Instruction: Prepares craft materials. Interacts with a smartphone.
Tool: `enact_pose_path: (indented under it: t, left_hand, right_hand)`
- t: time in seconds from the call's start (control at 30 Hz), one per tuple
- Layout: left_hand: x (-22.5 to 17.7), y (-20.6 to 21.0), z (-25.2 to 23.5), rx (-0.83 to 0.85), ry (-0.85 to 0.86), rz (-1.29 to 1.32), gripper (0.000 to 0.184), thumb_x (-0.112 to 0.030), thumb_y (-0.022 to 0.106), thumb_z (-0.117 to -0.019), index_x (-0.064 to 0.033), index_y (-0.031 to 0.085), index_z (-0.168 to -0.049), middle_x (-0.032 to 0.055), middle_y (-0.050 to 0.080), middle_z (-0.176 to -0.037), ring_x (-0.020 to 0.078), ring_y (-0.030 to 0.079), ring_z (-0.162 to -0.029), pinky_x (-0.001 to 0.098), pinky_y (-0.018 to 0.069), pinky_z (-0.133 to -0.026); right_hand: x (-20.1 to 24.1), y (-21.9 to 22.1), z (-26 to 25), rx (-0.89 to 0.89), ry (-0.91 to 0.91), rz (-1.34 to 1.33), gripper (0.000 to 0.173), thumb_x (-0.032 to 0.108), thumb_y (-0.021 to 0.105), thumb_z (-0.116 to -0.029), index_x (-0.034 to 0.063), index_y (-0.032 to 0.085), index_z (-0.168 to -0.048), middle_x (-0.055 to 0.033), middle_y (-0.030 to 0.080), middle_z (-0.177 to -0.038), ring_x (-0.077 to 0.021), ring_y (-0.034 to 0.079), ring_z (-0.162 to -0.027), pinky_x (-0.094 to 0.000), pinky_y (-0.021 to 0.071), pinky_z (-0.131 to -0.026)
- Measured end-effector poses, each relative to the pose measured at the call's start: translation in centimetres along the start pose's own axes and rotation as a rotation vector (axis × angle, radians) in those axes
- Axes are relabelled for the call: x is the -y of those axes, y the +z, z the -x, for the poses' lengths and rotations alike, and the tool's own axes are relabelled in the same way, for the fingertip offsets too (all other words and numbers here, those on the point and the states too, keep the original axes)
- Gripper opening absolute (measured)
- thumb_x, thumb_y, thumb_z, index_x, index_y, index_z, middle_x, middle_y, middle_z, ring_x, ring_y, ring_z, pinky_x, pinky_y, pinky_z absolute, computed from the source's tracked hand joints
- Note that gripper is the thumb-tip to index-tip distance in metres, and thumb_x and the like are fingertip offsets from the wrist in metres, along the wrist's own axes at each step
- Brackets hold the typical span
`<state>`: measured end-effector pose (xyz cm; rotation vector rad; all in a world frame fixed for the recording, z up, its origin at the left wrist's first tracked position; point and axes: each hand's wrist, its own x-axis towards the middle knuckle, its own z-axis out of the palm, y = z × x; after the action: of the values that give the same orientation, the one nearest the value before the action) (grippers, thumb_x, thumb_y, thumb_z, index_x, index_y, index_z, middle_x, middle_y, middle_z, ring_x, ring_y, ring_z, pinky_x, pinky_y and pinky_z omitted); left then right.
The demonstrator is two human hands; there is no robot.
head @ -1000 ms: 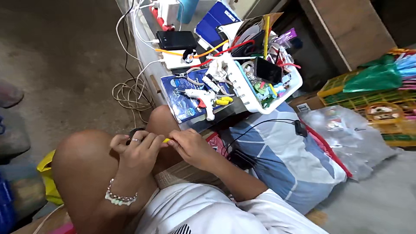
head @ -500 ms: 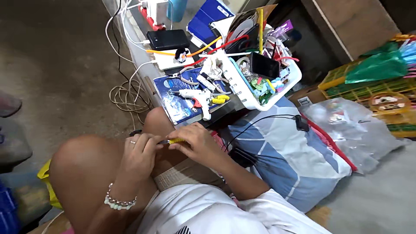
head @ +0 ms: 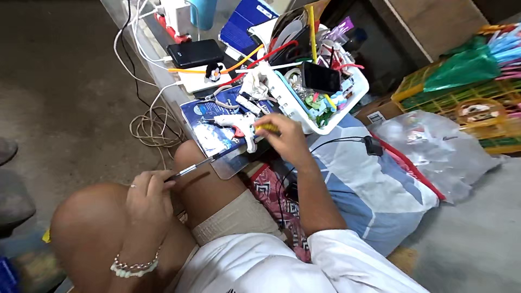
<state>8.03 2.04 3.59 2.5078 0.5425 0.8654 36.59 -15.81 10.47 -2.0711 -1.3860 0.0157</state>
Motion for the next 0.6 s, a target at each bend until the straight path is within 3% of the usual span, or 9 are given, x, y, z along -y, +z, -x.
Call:
enact_pose_path:
  t: [0.1, 0.2, 0.27, 0.37, 0.47, 0.53, 0.6]
  left_hand:
    - [0.0, 0.3, 0.0, 0.026, -0.012, 0.046, 0.037, -0.024, 0.04, -0.1106, 0.0035, 0.065, -0.11, 0.0221, 0.066, -0.099, 0.0345, 0.064, -0.094, 0.0442, 0.0517, -0.086]
    - [-0.1, 0.3, 0.0, 0.034, -0.017, 0.057, 0.038, -0.025, 0.04, -0.1103, 0.0034, 0.065, -0.109, 0.021, 0.066, -0.099, 0.0322, 0.064, -0.094, 0.042, 0.0521, -0.086]
    - [0.0, 0.3, 0.0, 0.033, -0.029, 0.054, 0.038, -0.025, 0.04, -0.1102, 0.0032, 0.066, -0.109, 0.0202, 0.067, -0.099, 0.0311, 0.065, -0.095, 0.0409, 0.0523, -0.087]
    - [0.1, 0.4, 0.0, 0.036, -0.047, 0.079, 0.038, -0.026, 0.04, -0.1103, 0.0033, 0.065, -0.11, 0.02, 0.066, -0.1, 0.0302, 0.064, -0.096, 0.0401, 0.0515, -0.089]
    - [0.0, 0.5, -0.2, 0.048, -0.049, 0.084, 0.039, -0.026, 0.039, -0.1104, 0.0034, 0.065, -0.109, 0.0198, 0.066, -0.099, 0.03, 0.064, -0.095, 0.0397, 0.0513, -0.088]
    - [-0.1, 0.5, -0.5, 0.055, -0.051, 0.075, 0.038, -0.024, 0.039, -0.1099, 0.0031, 0.066, -0.109, 0.0202, 0.066, -0.099, 0.0311, 0.064, -0.095, 0.0401, 0.0515, -0.088]
    - [-0.3, 0.4, -0.6, 0.066, -0.061, 0.071, 0.038, -0.022, 0.038, -0.1089, 0.002, 0.067, -0.113, 0.0206, 0.065, -0.1, 0.0313, 0.064, -0.095, 0.0403, 0.0515, -0.087]
  right_hand:
    - [-3.9, -0.1, -1.6, -0.092, 0.083, -0.001, 0.019, 0.014, 0.073, -0.0936, 0.0046, 0.074, -0.11, -0.0108, 0.074, -0.11, -0.025, 0.069, -0.102, -0.0454, 0.0547, -0.094]
    - [-6.2, 0.4, -2.3, -0.061, 0.092, -0.031, 0.024, 0.014, 0.074, -0.0926, 0.0042, 0.073, -0.115, -0.0114, 0.072, -0.119, -0.0243, 0.069, -0.11, -0.0439, 0.0547, -0.099]
    - [-6.3, -0.1, -2.3, -0.071, 0.074, -0.01, 0.026, 0.015, 0.07, -0.0964, 0.0044, 0.072, -0.12, -0.0104, 0.072, -0.123, -0.0226, 0.067, -0.118, -0.0432, 0.0527, -0.104]
    - [-6.2, -2.6, -2.1, -0.186, 0.094, 0.076, 0.023, 0.012, 0.059, -0.102, 0.0046, 0.073, -0.119, -0.0104, 0.072, -0.122, -0.0228, 0.066, -0.119, -0.0434, 0.0518, -0.105]
    - [-7.1, -6.1, -2.1, -0.323, 0.209, 0.21, 0.026, 0.01, 0.054, -0.1023, 0.003, 0.071, -0.121, -0.0158, 0.07, -0.12, -0.0282, 0.067, -0.114, -0.046, 0.0529, -0.101]
    - [-8.3, -8.3, -2.5, -0.328, 0.28, 0.315, 0.037, -0.004, 0.054, -0.0935, 0.0007, 0.067, -0.127, -0.0209, 0.066, -0.128, -0.0359, 0.062, -0.123, -0.0504, 0.0484, -0.106]
    - [-9.9, -10.1, -3.4, -0.19, 0.374, 0.388, 0.063, -0.018, 0.06, -0.0789, -0.001, 0.056, -0.14, -0.0261, 0.056, -0.141, -0.0448, 0.049, -0.136, -0.059, 0.0389, -0.113]
